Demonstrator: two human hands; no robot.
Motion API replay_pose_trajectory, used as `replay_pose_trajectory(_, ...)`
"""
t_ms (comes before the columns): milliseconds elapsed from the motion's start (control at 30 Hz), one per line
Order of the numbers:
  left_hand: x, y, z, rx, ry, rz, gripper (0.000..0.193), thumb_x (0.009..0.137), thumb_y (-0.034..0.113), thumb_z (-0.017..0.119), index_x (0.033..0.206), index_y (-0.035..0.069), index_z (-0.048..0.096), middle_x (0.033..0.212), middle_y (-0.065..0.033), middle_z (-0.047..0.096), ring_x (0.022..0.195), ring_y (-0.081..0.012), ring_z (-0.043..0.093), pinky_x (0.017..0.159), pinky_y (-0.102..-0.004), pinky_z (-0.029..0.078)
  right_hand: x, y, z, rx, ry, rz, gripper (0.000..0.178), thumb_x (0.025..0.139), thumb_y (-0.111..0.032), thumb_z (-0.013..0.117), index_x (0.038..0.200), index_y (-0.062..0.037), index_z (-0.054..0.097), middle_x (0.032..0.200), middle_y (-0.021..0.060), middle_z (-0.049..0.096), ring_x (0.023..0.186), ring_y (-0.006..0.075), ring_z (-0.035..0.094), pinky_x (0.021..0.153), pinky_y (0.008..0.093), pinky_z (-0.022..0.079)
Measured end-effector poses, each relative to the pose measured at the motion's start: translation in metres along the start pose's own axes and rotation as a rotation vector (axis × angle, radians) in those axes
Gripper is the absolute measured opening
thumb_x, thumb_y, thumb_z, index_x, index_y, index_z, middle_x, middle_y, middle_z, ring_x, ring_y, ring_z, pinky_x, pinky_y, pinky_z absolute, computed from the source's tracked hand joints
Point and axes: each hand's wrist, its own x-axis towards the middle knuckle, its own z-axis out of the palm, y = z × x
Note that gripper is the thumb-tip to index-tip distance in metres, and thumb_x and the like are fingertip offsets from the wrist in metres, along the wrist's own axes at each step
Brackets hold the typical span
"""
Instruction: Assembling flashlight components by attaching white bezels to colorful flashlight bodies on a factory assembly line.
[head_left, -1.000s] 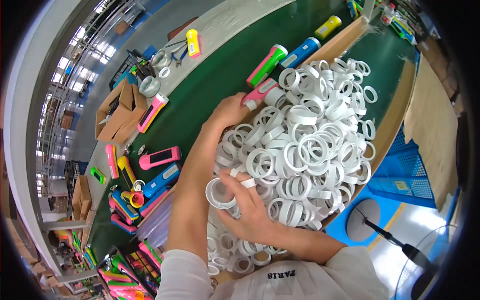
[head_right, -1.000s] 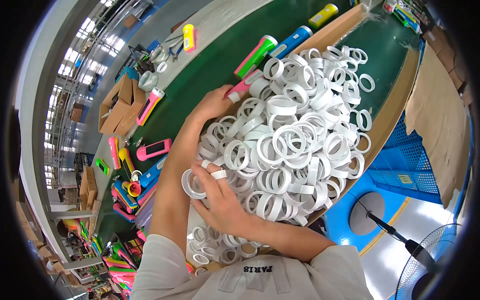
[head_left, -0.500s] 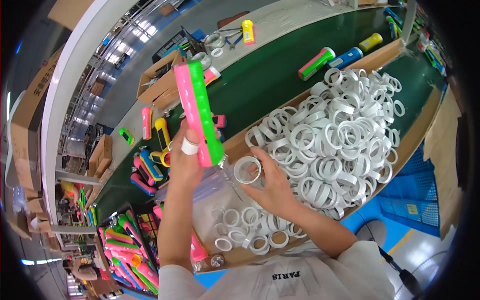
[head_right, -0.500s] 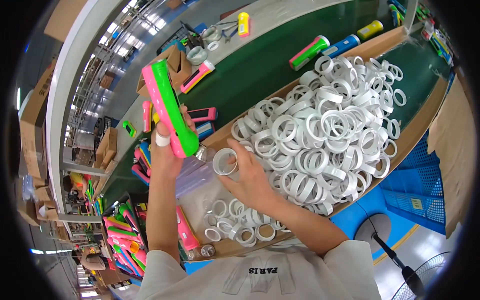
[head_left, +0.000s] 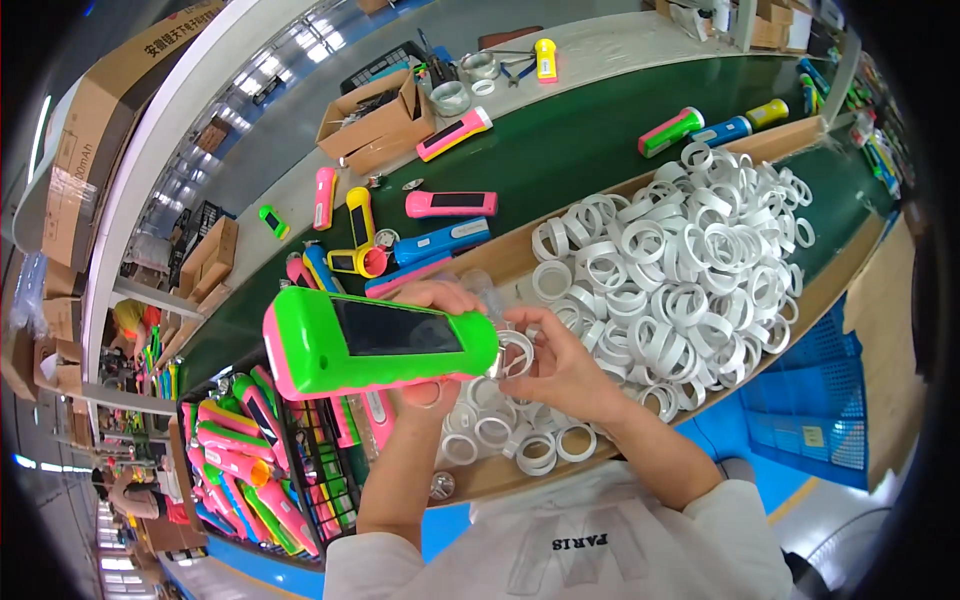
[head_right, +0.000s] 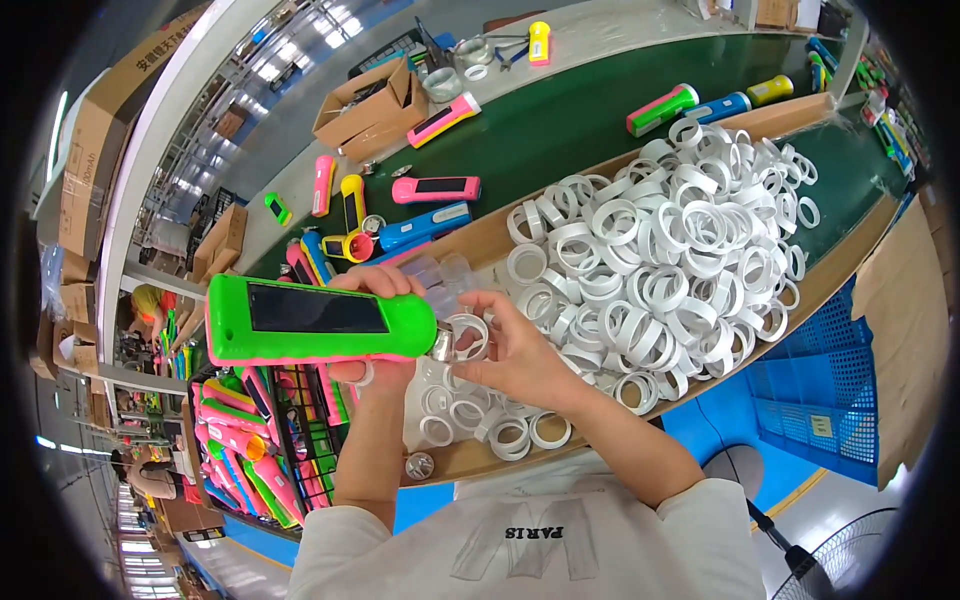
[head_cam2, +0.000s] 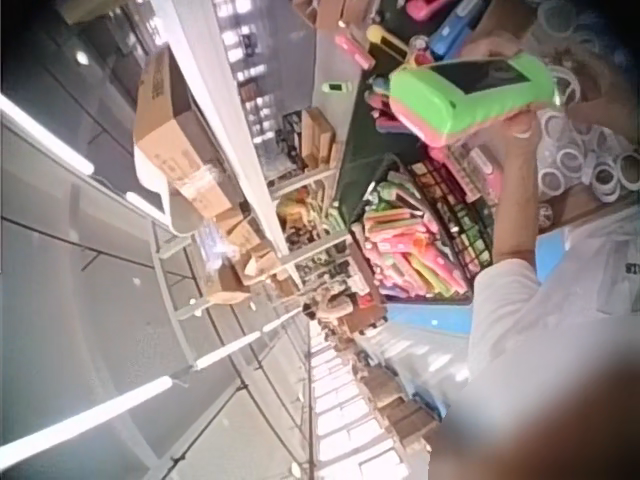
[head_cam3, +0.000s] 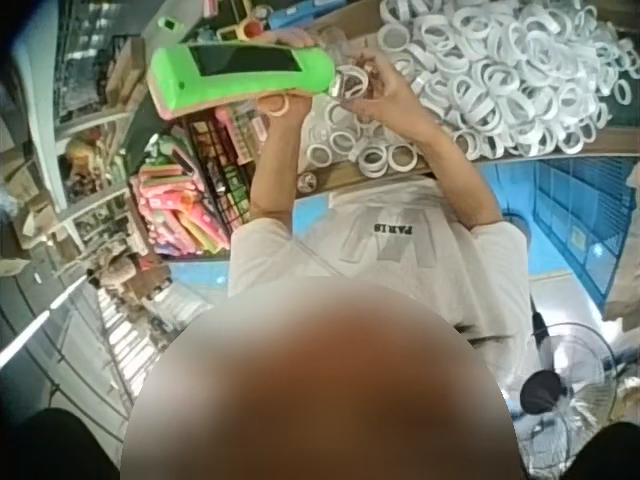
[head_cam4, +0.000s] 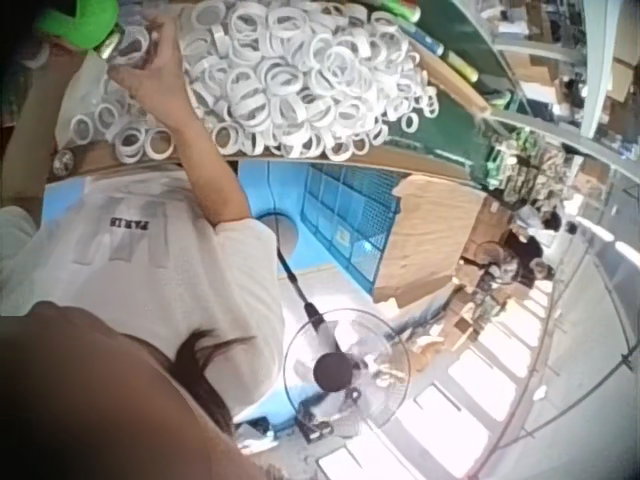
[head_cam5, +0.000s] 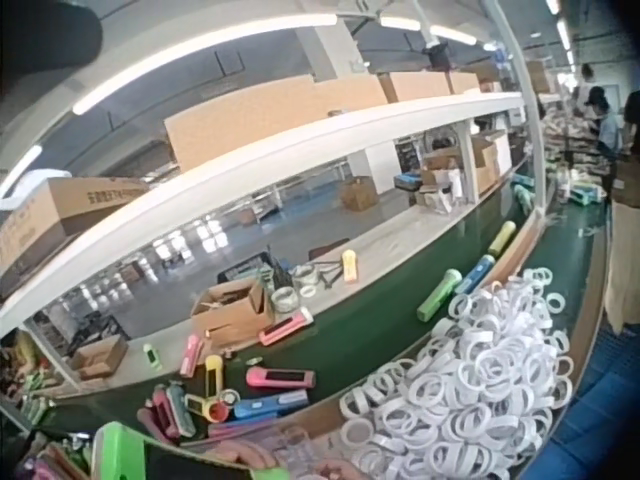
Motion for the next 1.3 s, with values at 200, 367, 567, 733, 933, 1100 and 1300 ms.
replay_pose_trajectory(200,-0.042,0.0,-0.004,-0.015,0.043,-0.098,0.082,0.066,0.064,0.071,0.124,0.01,0.052,0.096,-0.0093,0.055,0.089,-0.0244,0.053,0.077,-0.0428,0.049,-0.004,0.007,0.001,0.154,-0.076,-0.121,0.074,0.073,0.013,0.068,0.135,-0.0057,0.033,0.131,0.0093,0.044,0.118,0.0186,0.05,0.098,0.0327,0.045)
replay_pose_trajectory(367,-0.06,0.014,-0.016,0.221,-0.035,-0.102,0.08,0.071,0.067,0.066,0.122,0.008,0.051,0.097,-0.0101,0.055,0.089,-0.0257,0.056,0.082,-0.0444,0.048,-0.01,0.011,-0.003,-0.058,-0.048,-0.174,0.061,0.075,0.003,0.071,0.128,-0.0022,0.042,0.121,0.0096,0.052,0.109,0.0177,0.055,0.091,0.0314,0.046)
replay_pose_trajectory(567,-0.059,0.032,-0.009,0.399,0.181,-0.263,0.074,0.077,0.057,0.067,0.121,0.001,0.051,0.109,-0.015,0.06,0.107,-0.0281,0.058,0.093,-0.0454,0.046,-0.016,-0.005,-0.013,-1.042,0.018,-0.522,0.065,0.071,-0.017,0.078,0.125,-0.0035,0.044,0.11,0.0194,0.058,0.099,0.0323,0.06,0.081,0.0401,0.049)
replay_pose_trajectory(733,-0.073,0.027,0.005,0.349,0.232,-0.43,0.062,0.077,0.043,0.075,0.122,0.008,0.052,0.121,-0.0057,0.053,0.115,-0.0298,0.055,0.096,-0.0456,0.046,-0.023,-0.02,-0.008,-0.721,0.058,-0.338,0.073,0.074,-0.016,0.077,0.133,-0.0031,0.037,0.116,0.0209,0.056,0.099,0.0364,0.061,0.088,0.0436,0.05)
replay_pose_trajectory(933,-0.085,0.023,0.035,0.088,0.343,-0.611,0.063,0.076,0.037,0.078,0.122,0.003,0.052,0.127,-0.0141,0.055,0.113,-0.0238,0.056,0.097,-0.0381,0.045,-0.02,0.015,0.0,-0.443,0.154,-0.71,0.054,0.082,-0.012,0.07,0.126,-0.003,0.04,0.116,0.014,0.055,0.102,0.021,0.052,0.098,0.0359,0.036)
replay_pose_trajectory(1100,-0.083,0.062,-0.017,-0.428,0.271,-0.837,0.105,0.063,0.043,0.085,0.144,0.007,0.028,0.125,-0.0242,0.055,0.089,-0.0343,0.066,0.06,-0.0396,0.059,-0.02,0.002,-0.015,-0.561,0.1,-0.801,0.042,0.078,-0.012,0.071,0.113,-0.0038,0.048,0.099,0.0118,0.057,0.087,0.0233,0.054,0.087,0.0379,0.041)
replay_pose_trajectory(1300,-0.048,0.117,-0.012,0.232,-0.373,-1.196,0.072,0.069,0.009,0.077,0.134,0.0,0.048,0.125,-0.0116,0.058,0.114,-0.0183,0.054,0.099,-0.0332,0.04,-0.041,-0.032,0.0,-0.797,-0.186,-0.885,0.05,0.069,-0.021,0.079,0.107,-0.003,0.052,0.103,0.0152,0.055,0.091,0.03,0.058,0.074,0.0408,0.048)
